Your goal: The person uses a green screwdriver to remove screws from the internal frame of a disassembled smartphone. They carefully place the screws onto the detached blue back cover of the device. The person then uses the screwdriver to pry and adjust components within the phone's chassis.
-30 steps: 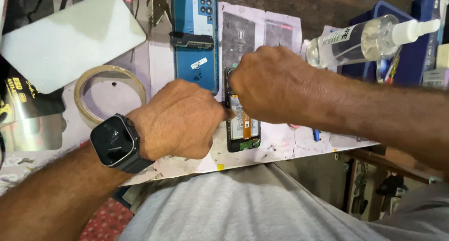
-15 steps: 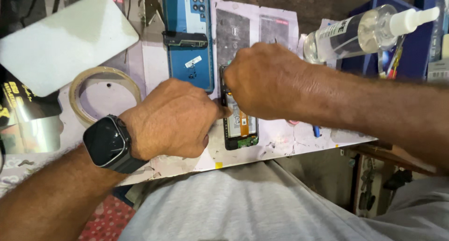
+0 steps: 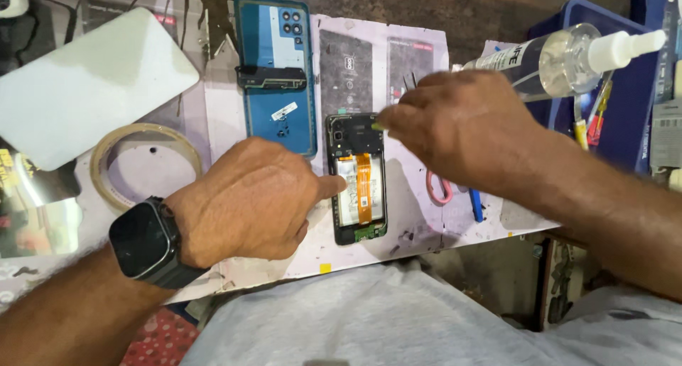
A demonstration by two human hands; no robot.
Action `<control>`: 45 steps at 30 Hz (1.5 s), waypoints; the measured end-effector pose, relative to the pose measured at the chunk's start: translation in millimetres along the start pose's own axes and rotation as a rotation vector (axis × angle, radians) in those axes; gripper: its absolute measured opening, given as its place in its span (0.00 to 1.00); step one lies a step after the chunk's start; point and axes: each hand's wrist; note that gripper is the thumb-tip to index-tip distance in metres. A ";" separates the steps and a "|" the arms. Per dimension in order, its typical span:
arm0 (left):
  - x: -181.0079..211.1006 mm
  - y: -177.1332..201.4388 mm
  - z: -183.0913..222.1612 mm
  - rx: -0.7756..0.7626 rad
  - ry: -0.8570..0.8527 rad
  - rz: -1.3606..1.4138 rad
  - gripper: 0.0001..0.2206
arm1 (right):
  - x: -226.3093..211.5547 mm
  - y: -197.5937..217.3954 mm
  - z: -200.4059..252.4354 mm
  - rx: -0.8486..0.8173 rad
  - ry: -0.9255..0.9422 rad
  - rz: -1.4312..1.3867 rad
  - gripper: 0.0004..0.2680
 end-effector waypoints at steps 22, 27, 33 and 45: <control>-4.4 -1.2 -1.2 -0.125 -0.014 0.026 0.30 | 7.0 -13.3 -19.5 -0.054 0.141 0.000 0.06; -4.7 -4.0 -1.4 -0.095 -0.030 0.023 0.29 | 7.9 -12.0 -22.1 -0.051 0.135 -0.006 0.06; -5.6 -7.0 -2.7 -0.110 -0.037 0.023 0.31 | 5.7 -9.4 -24.8 -0.082 0.131 -0.012 0.06; -2.8 -8.2 -0.8 -0.051 -0.033 0.008 0.28 | -0.8 -6.2 -25.8 -0.134 0.155 0.059 0.06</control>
Point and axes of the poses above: each hand's wrist, its own z-axis away from the middle knuckle, its own y-axis out of the back of the hand, x = y × z, and after that the axes turned 14 degrees about -z, right-handed
